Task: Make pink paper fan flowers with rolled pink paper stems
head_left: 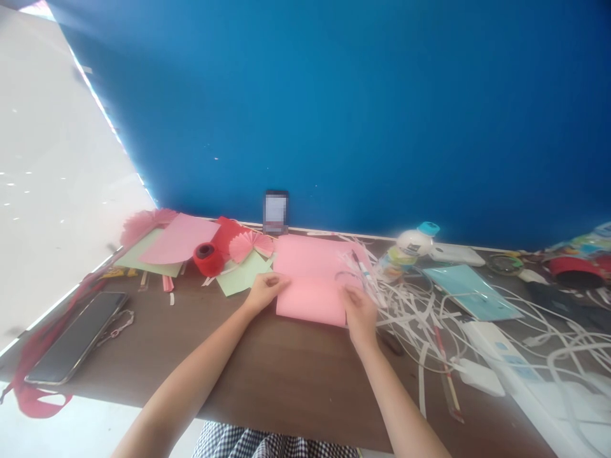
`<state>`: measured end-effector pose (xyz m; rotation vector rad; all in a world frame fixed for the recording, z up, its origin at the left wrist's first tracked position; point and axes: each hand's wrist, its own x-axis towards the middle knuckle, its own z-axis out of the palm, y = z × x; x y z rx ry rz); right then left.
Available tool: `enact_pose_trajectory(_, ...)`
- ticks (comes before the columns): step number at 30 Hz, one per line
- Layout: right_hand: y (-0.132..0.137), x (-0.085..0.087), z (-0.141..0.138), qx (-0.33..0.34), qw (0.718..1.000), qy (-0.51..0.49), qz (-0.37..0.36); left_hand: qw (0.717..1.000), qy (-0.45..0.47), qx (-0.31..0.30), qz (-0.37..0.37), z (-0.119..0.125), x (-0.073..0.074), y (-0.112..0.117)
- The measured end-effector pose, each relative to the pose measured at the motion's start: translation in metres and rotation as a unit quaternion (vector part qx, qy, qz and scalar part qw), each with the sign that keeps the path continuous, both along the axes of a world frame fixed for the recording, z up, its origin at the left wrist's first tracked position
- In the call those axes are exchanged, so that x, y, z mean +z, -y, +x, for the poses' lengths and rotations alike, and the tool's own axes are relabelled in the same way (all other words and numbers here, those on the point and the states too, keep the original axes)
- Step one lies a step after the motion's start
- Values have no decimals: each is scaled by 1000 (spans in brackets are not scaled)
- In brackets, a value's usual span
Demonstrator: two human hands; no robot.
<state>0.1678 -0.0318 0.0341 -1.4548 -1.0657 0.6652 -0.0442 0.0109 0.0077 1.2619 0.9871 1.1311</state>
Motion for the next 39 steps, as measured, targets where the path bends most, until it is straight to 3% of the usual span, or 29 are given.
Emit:
enact_pose_trajectory(19,-3,-6,3,-1,1000,-2,-4,1000,-2,-15,-1,-2,-1,-1)
enact_pose_trajectory(24,-5,-6,7,27,999,12,-13,996,-38,-83,-10,-9,3,-5)
enact_pose_trajectory(31,-2,1,8,140,989,22,-52,973,-117,-192,48,-9,20,-4)
enact_pose_trajectory(39,-2,2,8,189,978,17,-85,950,-197,-225,91,-1,20,5)
